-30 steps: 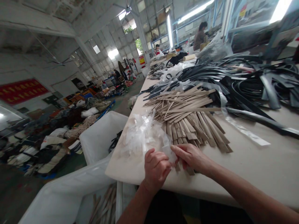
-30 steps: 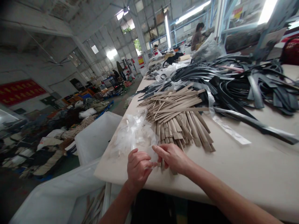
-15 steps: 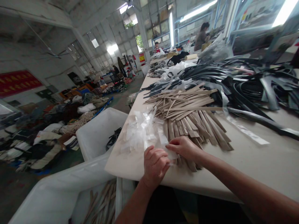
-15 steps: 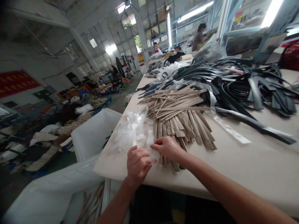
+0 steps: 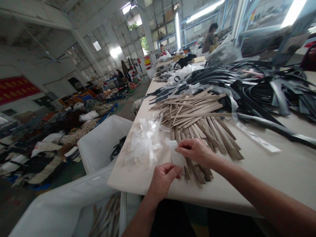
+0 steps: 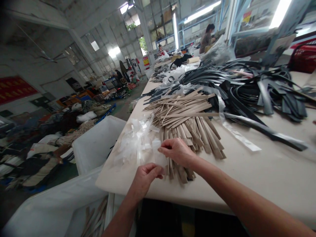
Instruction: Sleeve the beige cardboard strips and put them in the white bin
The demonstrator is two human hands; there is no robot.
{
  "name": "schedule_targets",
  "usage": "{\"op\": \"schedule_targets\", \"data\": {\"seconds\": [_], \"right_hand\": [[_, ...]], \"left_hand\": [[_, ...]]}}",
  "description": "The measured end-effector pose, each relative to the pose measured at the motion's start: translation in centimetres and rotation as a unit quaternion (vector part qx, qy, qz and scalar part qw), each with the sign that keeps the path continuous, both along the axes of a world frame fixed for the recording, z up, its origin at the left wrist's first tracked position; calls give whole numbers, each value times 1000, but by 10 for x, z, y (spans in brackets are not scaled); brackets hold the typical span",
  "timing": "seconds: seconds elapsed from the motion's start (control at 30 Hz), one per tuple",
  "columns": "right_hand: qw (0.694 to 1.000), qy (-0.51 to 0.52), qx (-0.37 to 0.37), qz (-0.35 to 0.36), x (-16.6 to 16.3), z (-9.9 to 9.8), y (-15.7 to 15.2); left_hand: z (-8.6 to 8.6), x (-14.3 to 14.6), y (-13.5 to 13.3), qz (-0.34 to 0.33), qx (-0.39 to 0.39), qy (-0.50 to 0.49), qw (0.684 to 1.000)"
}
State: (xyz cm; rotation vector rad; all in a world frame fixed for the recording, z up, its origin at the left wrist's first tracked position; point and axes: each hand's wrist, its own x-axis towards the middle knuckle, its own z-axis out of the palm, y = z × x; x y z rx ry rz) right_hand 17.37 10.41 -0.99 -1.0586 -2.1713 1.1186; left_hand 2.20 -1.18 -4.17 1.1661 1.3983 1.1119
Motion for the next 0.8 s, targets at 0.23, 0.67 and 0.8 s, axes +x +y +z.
{"op": "schedule_targets", "data": {"seconds": [0.23, 0.67, 0.8], "right_hand": [[989, -91, 120, -7, 8, -8, 14], [915, -251, 265, -171, 40, 0, 136], [904, -282, 278, -161, 43, -1, 142]], "left_hand": [[5, -3, 5, -17, -88, -167, 982], [-30, 4, 1, 160, -93, -418, 889], [-44, 3, 1, 167, -98, -455, 869]]}}
